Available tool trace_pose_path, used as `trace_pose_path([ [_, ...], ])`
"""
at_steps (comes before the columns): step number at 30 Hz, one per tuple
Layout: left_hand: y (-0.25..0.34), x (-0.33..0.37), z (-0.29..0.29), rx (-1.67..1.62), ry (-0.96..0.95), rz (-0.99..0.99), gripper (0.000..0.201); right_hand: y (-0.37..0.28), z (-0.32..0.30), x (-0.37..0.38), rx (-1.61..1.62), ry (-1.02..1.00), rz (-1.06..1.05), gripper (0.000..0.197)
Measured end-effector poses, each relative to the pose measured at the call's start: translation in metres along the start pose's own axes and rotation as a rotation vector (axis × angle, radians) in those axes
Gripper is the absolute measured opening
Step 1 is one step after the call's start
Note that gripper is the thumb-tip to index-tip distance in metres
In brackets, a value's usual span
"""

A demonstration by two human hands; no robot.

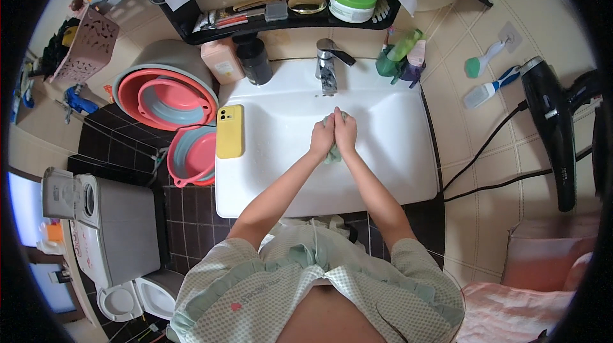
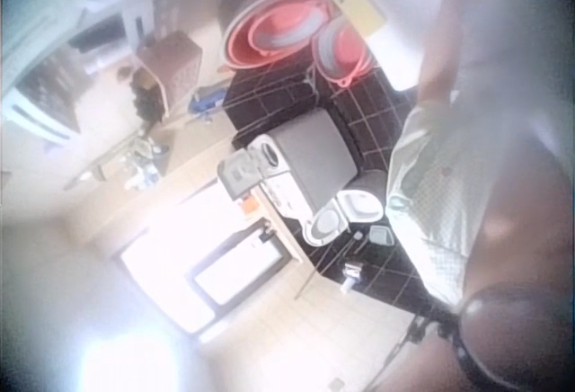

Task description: The person is washing a small green cloth in a bathroom sink using soap.

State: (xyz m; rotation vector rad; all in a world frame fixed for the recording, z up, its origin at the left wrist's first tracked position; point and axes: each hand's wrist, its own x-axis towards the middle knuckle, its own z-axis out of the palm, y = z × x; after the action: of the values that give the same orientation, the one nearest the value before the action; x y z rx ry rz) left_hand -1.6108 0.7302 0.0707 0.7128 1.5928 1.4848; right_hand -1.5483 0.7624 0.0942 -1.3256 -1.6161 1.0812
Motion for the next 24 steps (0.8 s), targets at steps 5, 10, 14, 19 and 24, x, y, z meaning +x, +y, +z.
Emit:
trace_pose_path([
  [5, -0.007, 0.021, -0.028, -0.304, 0.025, -0.202, 0.045, -0.01, 0.016, -0.029, -0.277, -0.049, -0.109, 0.051],
  [10, -0.004, 0.026, -0.024, 0.018, 0.056, -0.078, 0.045, 0.002, 0.018, -0.017, -0.371, -0.007, -0.1, 0.05],
  [14, -0.002, 0.018, -0.012, 0.042, 0.002, 0.07, 0.041, -0.004, 0.01, 0.003, -0.311, 0.029, -0.048, 0.052],
  [19, -0.006, 0.031, -0.037, -0.235, -0.043, -0.216, 0.042, -0.025, 0.018, -0.033, -0.395, -0.067, -0.202, 0.055],
  [24, -0.011, 0.019, -0.015, 0.077, 0.033, -0.085, 0.037, 0.001, 0.012, -0.001, -0.276, -0.03, 0.023, 0.053],
])
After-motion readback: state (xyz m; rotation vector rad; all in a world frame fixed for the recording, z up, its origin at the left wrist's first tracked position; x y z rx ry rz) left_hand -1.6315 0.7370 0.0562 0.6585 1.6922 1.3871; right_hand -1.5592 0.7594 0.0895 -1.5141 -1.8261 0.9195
